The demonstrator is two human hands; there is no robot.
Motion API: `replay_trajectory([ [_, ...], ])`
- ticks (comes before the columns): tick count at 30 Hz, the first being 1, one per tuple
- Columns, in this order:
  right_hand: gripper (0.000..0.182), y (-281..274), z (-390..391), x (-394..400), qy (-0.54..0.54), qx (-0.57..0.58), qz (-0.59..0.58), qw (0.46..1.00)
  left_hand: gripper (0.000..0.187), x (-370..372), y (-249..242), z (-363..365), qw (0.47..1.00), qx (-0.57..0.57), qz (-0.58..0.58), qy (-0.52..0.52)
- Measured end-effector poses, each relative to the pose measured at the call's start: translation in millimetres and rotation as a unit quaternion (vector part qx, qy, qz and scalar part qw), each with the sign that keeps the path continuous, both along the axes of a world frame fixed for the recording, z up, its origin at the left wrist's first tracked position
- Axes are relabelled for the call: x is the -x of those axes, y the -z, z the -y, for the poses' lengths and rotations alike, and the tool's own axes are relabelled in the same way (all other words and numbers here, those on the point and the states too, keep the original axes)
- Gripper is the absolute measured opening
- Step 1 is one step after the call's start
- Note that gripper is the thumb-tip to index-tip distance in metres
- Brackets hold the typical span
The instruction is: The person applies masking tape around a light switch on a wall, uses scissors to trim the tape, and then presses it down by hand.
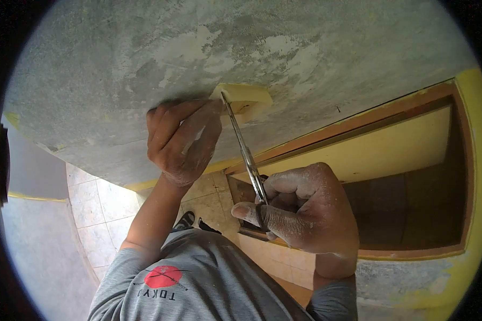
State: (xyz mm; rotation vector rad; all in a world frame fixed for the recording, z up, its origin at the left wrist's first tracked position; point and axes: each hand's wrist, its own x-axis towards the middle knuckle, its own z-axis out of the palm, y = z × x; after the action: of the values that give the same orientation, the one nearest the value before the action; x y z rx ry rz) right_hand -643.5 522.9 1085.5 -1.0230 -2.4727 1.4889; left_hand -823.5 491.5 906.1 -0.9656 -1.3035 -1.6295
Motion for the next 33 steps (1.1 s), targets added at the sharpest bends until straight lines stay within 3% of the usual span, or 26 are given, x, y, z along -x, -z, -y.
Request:
replay_trajectory([
  [6, 0.02, 1, 1, 0, -0.028, -0.033, 0.053, 0.998, 0.034, -1, -1, 1, 1.0, -0.005, 0.011, -0.003],
  [11, 0.018, 40, -22, -15, -0.061, 0.067, -0.045, 0.995, 0.03, -5, -7, 0, 0.999, -0.011, 0.04, -0.005],
  [15, 0.023, 73, -38, -40, -0.092, 0.112, -0.051, 0.988, 0.029, -9, -11, 5, 0.999, 0.001, 0.045, -0.008],
  [17, 0.021, 96, -36, -55, -0.108, 0.238, -0.157, 0.952, 0.029, -10, -12, 9, 0.997, 0.033, 0.07, -0.019],
  [22, 0.024, 170, -49, -94, -0.047, 0.319, -0.226, 0.919, 0.025, -17, -21, 10, 0.991, 0.074, 0.11, -0.022],
  [25, 0.025, 190, -48, -99, -0.028, 0.254, -0.207, 0.944, 0.025, -21, -26, 7, 0.989, 0.091, 0.118, -0.018],
  [27, 0.029, 199, -50, -100, -0.091, 0.129, -0.174, 0.972, 0.026, -22, -27, 5, 0.989, 0.095, 0.111, -0.022],
  [31, 0.02, 182, -46, -85, -0.081, 0.137, -0.232, 0.96, 0.029, -17, -19, 2, 0.992, 0.078, 0.093, -0.031],
  [33, 0.037, 154, -51, -69, -0.104, 0.013, -0.193, 0.975, 0.029, -15, -16, 3, 0.994, 0.067, 0.083, -0.039],
])
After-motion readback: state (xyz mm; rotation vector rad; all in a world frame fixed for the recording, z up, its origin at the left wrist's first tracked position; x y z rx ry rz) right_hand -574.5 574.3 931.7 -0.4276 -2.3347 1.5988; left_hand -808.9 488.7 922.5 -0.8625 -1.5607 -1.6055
